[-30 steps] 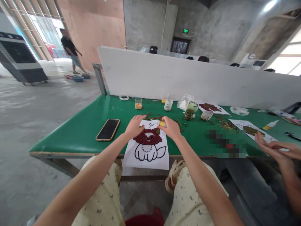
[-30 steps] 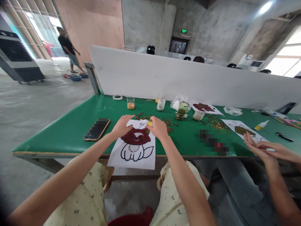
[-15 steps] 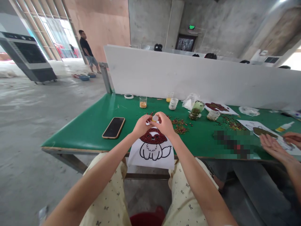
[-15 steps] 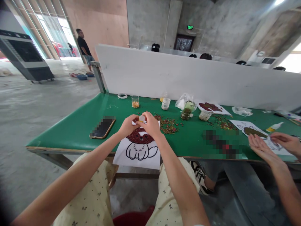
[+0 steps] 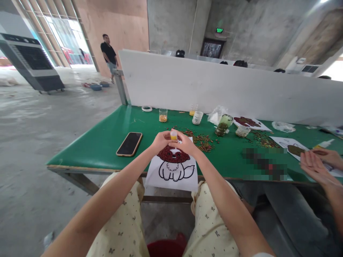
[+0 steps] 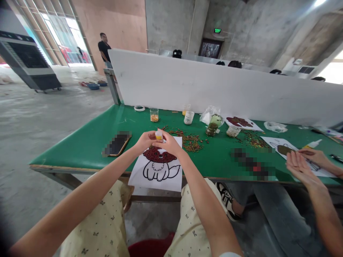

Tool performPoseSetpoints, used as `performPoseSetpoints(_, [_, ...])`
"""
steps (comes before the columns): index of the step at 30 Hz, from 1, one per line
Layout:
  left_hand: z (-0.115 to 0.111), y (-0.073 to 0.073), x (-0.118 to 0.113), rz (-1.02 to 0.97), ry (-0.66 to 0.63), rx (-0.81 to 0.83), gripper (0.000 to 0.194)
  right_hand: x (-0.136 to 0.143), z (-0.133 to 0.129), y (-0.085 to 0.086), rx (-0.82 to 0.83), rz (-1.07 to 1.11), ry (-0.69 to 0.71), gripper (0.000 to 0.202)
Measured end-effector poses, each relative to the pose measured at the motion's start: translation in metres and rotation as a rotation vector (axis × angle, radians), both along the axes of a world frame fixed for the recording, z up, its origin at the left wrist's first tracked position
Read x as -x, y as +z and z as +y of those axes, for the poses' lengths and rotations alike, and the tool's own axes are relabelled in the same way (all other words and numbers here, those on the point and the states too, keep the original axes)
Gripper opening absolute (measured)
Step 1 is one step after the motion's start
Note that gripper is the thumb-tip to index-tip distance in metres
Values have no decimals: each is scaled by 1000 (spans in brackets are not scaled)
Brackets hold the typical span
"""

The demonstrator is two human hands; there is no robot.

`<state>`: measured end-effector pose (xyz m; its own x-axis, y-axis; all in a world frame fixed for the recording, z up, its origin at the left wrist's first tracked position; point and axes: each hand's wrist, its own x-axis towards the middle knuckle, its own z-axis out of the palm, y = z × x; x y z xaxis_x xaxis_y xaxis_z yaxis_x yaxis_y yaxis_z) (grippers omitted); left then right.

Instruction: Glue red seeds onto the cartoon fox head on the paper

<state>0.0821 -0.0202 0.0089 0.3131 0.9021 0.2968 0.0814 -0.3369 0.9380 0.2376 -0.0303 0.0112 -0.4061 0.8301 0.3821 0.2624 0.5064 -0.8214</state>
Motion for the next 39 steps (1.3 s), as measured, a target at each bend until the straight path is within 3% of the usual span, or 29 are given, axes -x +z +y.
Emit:
performPoseSetpoints(4, [2,-5,0,-24,-31,26,35,-2,6,-8,108,55,72,75])
performPoseSetpoints(9, [0,-8,0,-6,34,-26,28,0,10,-15,99,156,115,64])
performPoseSetpoints(14, [-2,-8,0,59,67,-64,25,-3,9,-10,183,162,159,66])
performPoseSetpoints(18, [2,-8,0,90,87,-88,22,-5,9,-7,242,175,227,54])
performPoseSetpoints(27, [5,-8,6,73,24,-79,20,7,4,-12,130,181,79,29])
performPoseSetpoints(39, [6,-6,7,65,26,-61,17,11,3,-18,94,120,-34,25])
